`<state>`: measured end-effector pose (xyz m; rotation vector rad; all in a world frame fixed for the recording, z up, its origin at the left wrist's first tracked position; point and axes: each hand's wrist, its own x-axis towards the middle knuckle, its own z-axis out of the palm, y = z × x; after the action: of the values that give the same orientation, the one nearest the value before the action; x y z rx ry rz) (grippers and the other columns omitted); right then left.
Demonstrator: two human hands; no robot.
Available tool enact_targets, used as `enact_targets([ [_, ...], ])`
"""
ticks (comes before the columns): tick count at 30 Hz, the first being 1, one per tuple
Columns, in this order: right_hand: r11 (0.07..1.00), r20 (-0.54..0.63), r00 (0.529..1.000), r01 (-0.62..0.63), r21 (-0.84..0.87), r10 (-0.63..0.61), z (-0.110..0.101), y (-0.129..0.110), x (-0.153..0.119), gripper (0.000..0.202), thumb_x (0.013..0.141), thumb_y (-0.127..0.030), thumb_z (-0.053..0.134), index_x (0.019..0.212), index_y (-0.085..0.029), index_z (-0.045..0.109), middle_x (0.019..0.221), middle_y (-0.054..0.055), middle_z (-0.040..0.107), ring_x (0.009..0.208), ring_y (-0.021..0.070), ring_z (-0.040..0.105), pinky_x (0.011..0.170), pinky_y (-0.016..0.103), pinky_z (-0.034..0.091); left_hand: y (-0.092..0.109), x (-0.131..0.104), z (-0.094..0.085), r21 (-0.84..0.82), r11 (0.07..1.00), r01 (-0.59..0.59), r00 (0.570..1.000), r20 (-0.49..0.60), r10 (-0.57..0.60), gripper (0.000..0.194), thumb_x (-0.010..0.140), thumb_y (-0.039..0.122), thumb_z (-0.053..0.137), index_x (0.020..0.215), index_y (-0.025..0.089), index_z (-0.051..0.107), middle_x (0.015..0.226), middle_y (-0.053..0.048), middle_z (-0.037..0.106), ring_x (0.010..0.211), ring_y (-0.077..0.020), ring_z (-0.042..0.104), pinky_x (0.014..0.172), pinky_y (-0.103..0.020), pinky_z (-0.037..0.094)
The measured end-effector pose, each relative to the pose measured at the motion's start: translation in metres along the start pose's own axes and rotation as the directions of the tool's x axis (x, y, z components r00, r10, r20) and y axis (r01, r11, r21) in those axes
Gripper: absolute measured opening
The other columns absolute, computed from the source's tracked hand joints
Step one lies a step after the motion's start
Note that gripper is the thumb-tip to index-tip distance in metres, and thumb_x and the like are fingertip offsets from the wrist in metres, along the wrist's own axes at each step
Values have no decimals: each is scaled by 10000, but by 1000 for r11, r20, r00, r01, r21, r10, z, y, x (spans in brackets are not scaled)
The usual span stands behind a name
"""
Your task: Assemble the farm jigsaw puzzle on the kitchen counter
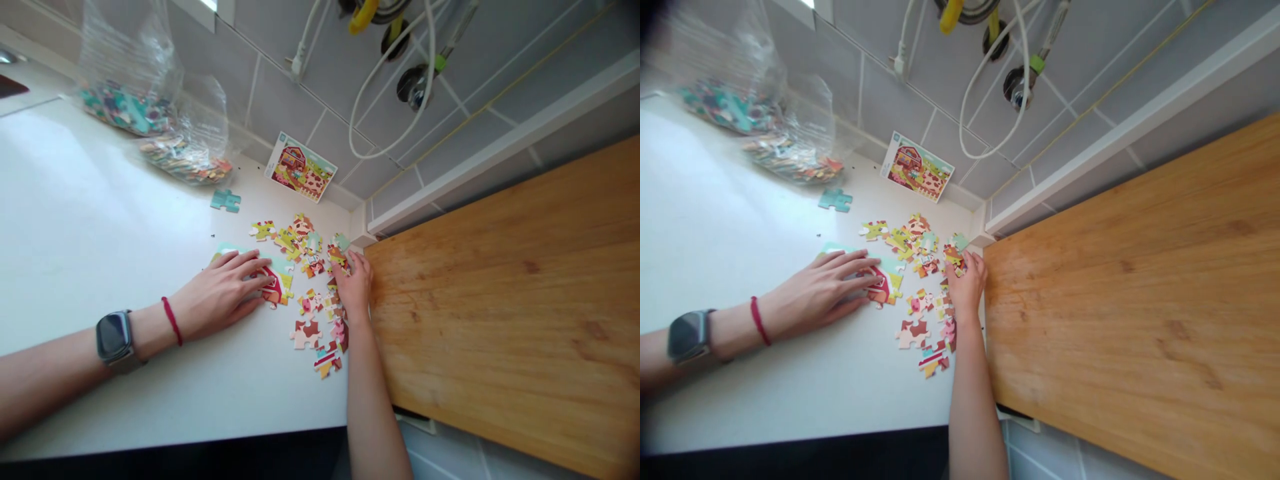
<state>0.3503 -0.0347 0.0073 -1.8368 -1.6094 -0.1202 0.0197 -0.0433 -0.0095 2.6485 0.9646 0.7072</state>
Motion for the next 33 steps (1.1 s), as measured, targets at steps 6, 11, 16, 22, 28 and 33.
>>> enact_targets([
  [6, 999, 135, 991, 12, 33, -16, 5, 11, 1, 399, 870, -405, 752, 1195, -173, 756, 1201, 172, 749, 1123, 313, 659, 1094, 519, 484, 2, 1, -2, -8, 1000, 8, 1000, 0, -8, 312, 1041, 410, 545, 1268, 280, 714, 1488, -101, 627, 1429, -368, 511, 1151, -558, 416],
  [11, 997, 98, 994, -47, 55, 41, 3, 10, 3, 345, 841, -388, 763, 1117, -184, 795, 1115, 145, 779, 1027, 284, 704, 999, 444, 544, 2, 1, -4, 8, 1000, -6, 1000, 8, 6, 338, 1050, 419, 530, 1301, 271, 701, 1488, -107, 625, 1424, -367, 512, 1138, -543, 424],
  [16, 983, -6, 989, -146, 111, 147, -4, 8, 6, 378, 871, -462, 732, 1082, -156, 806, 1061, 152, 804, 968, 278, 728, 938, 420, 562, 2, 1, -4, 21, 1000, -15, 1000, 7, 14, 343, 1053, 406, 519, 1307, 262, 698, 1489, -111, 626, 1423, -374, 513, 1135, -546, 424],
  [22, 970, -101, 970, -211, 119, 223, -3, 13, 7, 408, 882, -491, 713, 1090, -151, 796, 990, 149, 809, 896, 286, 727, 873, 427, 575, 2, 2, -5, 53, 998, -30, 999, 20, 29, 357, 1060, 410, 501, 1311, 245, 694, 1489, -127, 625, 1412, -394, 519, 1110, -573, 440],
  [28, 1000, 36, 999, 6, 26, -7, -5, -6, 1, 444, 831, -437, 804, 1188, -175, 770, 1271, 177, 688, 1231, 325, 623, 1133, 505, 463, 3, 2, -6, 44, 998, -37, 999, 17, 37, 314, 1041, 385, 524, 1248, 234, 705, 1467, -120, 644, 1405, -385, 529, 1102, -557, 452],
  [33, 996, 371, 925, 89, -1, -83, -10, -44, -13, 606, 777, -517, 864, 1314, -273, 726, 1317, 110, 661, 1303, 341, 574, 1155, 528, 438, -1, 7, -13, -46, 998, -35, 999, 27, 36, 281, 1037, 378, 522, 1177, 245, 727, 1380, -85, 702, 1340, -341, 587, 1093, -509, 472],
])
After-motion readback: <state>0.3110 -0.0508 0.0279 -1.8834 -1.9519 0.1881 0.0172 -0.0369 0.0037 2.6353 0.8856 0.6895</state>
